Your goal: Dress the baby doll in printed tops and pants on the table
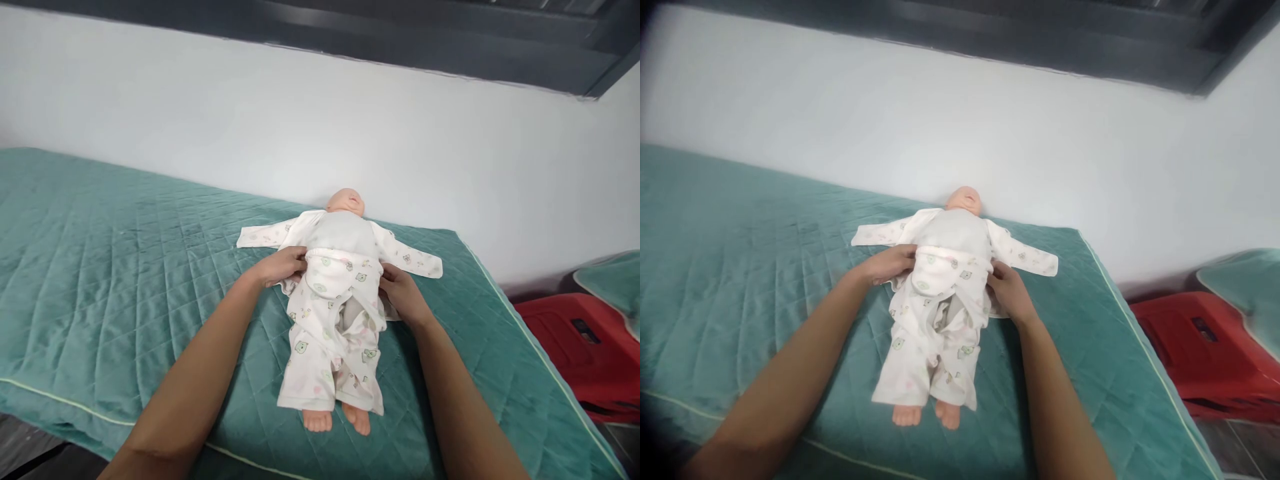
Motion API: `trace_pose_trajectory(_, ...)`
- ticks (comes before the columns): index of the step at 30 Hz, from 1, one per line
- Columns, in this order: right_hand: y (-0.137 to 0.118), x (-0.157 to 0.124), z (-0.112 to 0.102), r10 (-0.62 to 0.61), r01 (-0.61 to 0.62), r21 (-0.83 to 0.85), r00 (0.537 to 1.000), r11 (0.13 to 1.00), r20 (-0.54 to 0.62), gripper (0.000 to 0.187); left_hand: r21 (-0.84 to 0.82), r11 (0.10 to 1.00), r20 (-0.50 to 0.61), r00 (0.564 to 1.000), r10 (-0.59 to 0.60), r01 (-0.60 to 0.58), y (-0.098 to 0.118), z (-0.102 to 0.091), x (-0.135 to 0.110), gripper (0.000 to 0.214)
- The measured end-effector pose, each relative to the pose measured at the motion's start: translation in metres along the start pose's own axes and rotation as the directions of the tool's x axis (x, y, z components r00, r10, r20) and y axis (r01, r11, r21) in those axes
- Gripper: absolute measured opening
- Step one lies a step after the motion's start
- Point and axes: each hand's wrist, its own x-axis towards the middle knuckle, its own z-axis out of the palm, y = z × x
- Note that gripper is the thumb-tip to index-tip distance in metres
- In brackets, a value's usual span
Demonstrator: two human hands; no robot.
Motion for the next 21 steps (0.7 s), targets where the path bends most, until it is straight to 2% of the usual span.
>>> trace_pose_trajectory(2, -0.003, -0.005, -0.003, -0.031, 0.033, 0.028, 0.998, 0.999, -0.059, 0.028, 0.04, 0.999, 0.022, 0.999, 0.031, -0.032, 0.005, -0.009, -0.008, 0.014)
trace_pose_trajectory(4, -0.007, -0.009, -0.005, -0.078, 0.083, 0.036, 0.99, 0.996, -0.122, 0.031, 0.04, 0.988, -0.016, 0.988, 0.151, -0.151, 0.01, -0.017, -0.013, 0.022)
trace_pose_trajectory(7, -0.013, -0.012, -0.002, -0.179, 0.179, -0.006, 0.974, 0.984, -0.139, 0.028, 0.082, 0.923, -0.184, 0.905, 0.384, -0.376, 0.015, -0.018, -0.017, 0.027)
trace_pose_trajectory(8, -0.015, -0.013, -0.001, -0.213, 0.211, -0.03, 0.969, 0.977, -0.127, 0.026, 0.126, 0.901, -0.21, 0.876, 0.433, -0.415, 0.016, -0.015, -0.017, 0.025)
trace_pose_trajectory(10, -0.017, -0.013, 0.002, -0.261, 0.254, -0.072, 0.96, 0.965, -0.103, 0.024, 0.238, 0.861, -0.182, 0.851, 0.493, -0.449, 0.019, -0.008, -0.015, 0.023)
trace_pose_trajectory(13, -0.018, -0.012, 0.004, -0.258, 0.254, -0.079, 0.965, 0.964, -0.051, 0.026, 0.384, 0.797, -0.074, 0.845, 0.53, -0.466, 0.022, 0.003, -0.015, 0.024)
trace_pose_trajectory(17, -0.023, -0.01, 0.002, -0.253, 0.258, -0.107, 0.966, 0.96, 0.059, 0.026, 0.497, 0.754, -0.021, 0.863, 0.505, -0.429, 0.027, 0.007, -0.019, 0.026)
trace_pose_trajectory(21, -0.029, -0.006, 0.0, -0.356, 0.379, -0.2, 0.923, 0.903, 0.142, 0.024, 0.494, 0.763, 0.043, 0.888, 0.457, -0.416, 0.029, 0.006, -0.021, 0.028)
